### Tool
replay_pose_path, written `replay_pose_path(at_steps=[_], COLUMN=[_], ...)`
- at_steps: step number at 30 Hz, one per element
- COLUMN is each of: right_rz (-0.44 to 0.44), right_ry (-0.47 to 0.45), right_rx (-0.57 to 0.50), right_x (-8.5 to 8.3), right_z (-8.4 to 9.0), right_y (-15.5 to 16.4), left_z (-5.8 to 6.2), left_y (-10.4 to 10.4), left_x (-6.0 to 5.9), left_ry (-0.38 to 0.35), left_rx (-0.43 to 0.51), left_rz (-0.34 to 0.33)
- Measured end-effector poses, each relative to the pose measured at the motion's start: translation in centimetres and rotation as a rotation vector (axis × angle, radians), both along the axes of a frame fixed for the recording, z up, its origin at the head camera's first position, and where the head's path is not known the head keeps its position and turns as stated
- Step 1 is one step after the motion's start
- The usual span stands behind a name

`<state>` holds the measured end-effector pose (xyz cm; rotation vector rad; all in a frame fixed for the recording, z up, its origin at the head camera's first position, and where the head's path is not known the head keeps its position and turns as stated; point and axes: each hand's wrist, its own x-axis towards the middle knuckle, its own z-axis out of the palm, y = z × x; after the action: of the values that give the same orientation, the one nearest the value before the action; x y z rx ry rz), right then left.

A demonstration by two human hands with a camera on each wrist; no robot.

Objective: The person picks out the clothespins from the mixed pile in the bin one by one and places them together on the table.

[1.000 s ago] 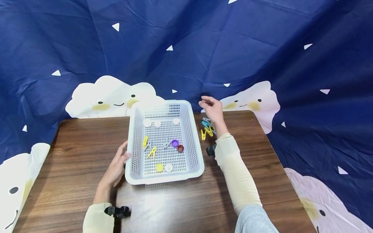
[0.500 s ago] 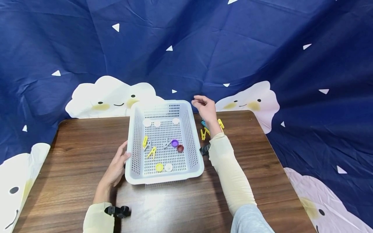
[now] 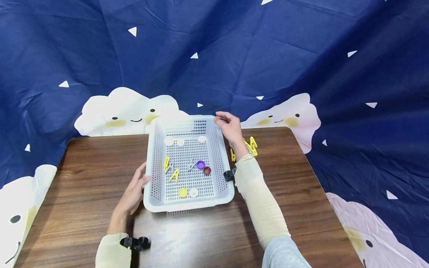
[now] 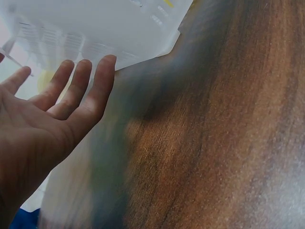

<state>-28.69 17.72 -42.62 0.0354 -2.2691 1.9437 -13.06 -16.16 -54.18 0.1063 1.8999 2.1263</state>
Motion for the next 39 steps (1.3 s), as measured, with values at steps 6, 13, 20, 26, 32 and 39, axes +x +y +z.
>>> replay_pose_path(at_steps=[6, 13, 20, 26, 32, 39], right_rz=[0.038, 0.078, 0.141, 0.181, 0.214, 0.27], right_ry=[0.005, -0.03, -0.063, -0.105, -0.139, -0.151], right_rx=[0.025, 0.083, 0.092, 0.102, 0.126, 0.177], right_x=[0.1, 0.2, 0.5, 1.0, 1.0, 1.0], right_z=[-0.8, -1.9, -3.1, -3.9, -4.3, -4.6], right_y=[-0.9, -2.0, -3.2, -3.9, -4.5, -5.4], left_z=[0.1, 0.0, 0.0, 0.0, 0.1, 0.3], left_y=[-0.1, -0.1, 0.0, 0.0, 0.0, 0.1], left_x=[-0.1, -0.1, 0.0, 0.0, -0.1, 0.0], left_ry=[0.001, 0.0, -0.007, -0.02, -0.011, -0.017], left_rx=[0.013, 0.007, -0.006, -0.001, 0.003, 0.003], left_rz=[0.0, 0.001, 0.005, 0.008, 0.008, 0.004])
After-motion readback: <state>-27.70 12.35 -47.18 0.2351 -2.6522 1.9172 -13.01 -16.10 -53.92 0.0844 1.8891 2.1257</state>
